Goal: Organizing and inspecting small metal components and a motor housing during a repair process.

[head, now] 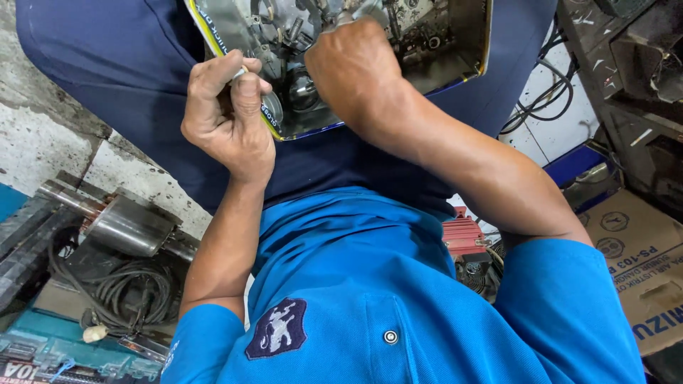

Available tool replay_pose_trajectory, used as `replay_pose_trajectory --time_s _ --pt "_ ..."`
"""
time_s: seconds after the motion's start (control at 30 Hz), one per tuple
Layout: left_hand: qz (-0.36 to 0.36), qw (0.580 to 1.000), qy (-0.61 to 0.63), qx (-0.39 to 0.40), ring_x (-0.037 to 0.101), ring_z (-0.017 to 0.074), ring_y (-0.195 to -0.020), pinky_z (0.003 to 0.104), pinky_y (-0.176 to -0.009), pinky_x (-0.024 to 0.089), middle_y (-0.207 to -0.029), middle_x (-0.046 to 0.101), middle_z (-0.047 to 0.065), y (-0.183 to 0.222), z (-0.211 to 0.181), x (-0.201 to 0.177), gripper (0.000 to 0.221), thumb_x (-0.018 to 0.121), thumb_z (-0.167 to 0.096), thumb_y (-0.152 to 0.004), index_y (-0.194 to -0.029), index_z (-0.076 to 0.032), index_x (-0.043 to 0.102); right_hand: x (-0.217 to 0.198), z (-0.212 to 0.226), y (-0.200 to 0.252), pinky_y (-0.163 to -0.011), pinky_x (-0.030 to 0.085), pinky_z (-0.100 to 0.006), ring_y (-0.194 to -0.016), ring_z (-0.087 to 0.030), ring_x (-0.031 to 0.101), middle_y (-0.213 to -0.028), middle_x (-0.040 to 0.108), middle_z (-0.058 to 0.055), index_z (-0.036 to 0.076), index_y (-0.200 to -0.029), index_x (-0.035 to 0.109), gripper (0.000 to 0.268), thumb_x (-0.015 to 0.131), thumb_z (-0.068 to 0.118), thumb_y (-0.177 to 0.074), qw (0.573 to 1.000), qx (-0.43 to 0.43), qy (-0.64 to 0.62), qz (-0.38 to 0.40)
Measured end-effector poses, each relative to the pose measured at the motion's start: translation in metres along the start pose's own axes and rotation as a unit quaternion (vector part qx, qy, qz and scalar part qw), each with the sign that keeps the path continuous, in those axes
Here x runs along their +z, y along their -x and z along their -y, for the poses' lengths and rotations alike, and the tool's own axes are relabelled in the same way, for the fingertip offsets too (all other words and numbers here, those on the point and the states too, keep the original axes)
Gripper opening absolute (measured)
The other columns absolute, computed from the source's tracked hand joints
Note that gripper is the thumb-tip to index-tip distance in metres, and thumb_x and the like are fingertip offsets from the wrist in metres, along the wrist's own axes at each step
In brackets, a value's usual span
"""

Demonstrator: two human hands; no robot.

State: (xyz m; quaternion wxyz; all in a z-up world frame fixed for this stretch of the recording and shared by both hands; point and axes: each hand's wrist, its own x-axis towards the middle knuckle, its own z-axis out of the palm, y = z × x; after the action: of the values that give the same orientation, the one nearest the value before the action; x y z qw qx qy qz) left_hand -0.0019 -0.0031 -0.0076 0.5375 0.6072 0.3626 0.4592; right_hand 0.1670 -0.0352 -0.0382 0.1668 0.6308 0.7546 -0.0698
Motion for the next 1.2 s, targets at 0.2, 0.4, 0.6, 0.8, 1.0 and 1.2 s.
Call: replay_pose_trajectory --time_s 0.2,0.4,0.6,0.8,1.0,1.2 --pt "0.000 1.000 0.008 0.001 0.063 0.0175 -0.086 0.030 -0.082 0.060 -0.112 0.066 0.010 0.000 0.002 -0.001 0.021 0.065 -0.001 -0.107 -0.127 -0.008 0.065 -0.001 0.003 -0.001 -0.045 0.044 -0.030 -0.047 -0.011 0.058 -0.061 0.069 0.000 0.020 -0.067 0.074 0.019 0.068 0.014 -0.084 0.999 -0.017 -0.032 -0.023" --pt "-0.001 1.000 -0.003 -0.004 0.063 0.0178 -0.086 0.030 -0.082 0.059 -0.113 0.064 0.010 0.001 0.002 -0.001 0.022 0.064 0.001 -0.107 -0.126 -0.008 0.065 -0.001 0.004 -0.001 -0.046 0.042 -0.028 -0.047 -0.009 0.054 -0.057 0.066 0.002 0.021 -0.065 0.073 0.021 0.070 0.014 -0.085 1.000 -0.009 -0.020 -0.017" --pt "-0.001 1.000 -0.004 -0.005 0.062 0.0178 -0.085 0.029 -0.082 0.058 -0.113 0.064 0.010 0.000 0.004 -0.001 0.020 0.063 0.002 -0.107 -0.125 -0.008 0.064 -0.007 0.007 -0.005 -0.057 0.044 -0.030 -0.058 -0.012 0.057 -0.063 0.070 0.001 0.018 -0.072 0.077 0.023 0.068 0.017 -0.093 0.997 0.011 -0.020 0.074" --pt "-0.008 1.000 -0.007 -0.001 0.062 0.0180 -0.084 0.029 -0.080 0.058 -0.111 0.064 0.010 0.000 0.004 0.000 0.017 0.062 0.001 -0.107 -0.122 -0.007 0.064 -0.013 0.009 -0.006 -0.054 0.043 -0.029 -0.056 -0.012 0.057 -0.064 0.069 0.001 0.019 -0.072 0.077 0.026 0.066 0.014 -0.094 0.995 0.017 -0.032 0.098" --pt "-0.004 1.000 -0.012 -0.003 0.061 0.0174 -0.083 0.028 -0.079 0.057 -0.110 0.063 0.009 0.000 0.003 0.000 0.016 0.062 -0.001 -0.108 -0.123 -0.007 0.063 0.002 0.015 -0.007 -0.051 0.044 -0.029 -0.057 -0.012 0.059 -0.064 0.070 0.000 0.020 -0.070 0.076 0.021 0.069 0.013 -0.089 0.997 0.051 -0.035 0.051" --pt "-0.005 1.000 -0.003 -0.002 0.061 0.0172 -0.083 0.028 -0.079 0.056 -0.111 0.063 0.009 0.000 0.004 0.000 0.016 0.062 0.000 -0.108 -0.123 -0.008 0.063 0.003 0.009 -0.008 -0.049 0.047 -0.030 -0.055 -0.012 0.064 -0.067 0.073 -0.002 0.018 -0.073 0.078 0.022 0.066 0.014 -0.091 0.997 0.021 -0.064 0.044"
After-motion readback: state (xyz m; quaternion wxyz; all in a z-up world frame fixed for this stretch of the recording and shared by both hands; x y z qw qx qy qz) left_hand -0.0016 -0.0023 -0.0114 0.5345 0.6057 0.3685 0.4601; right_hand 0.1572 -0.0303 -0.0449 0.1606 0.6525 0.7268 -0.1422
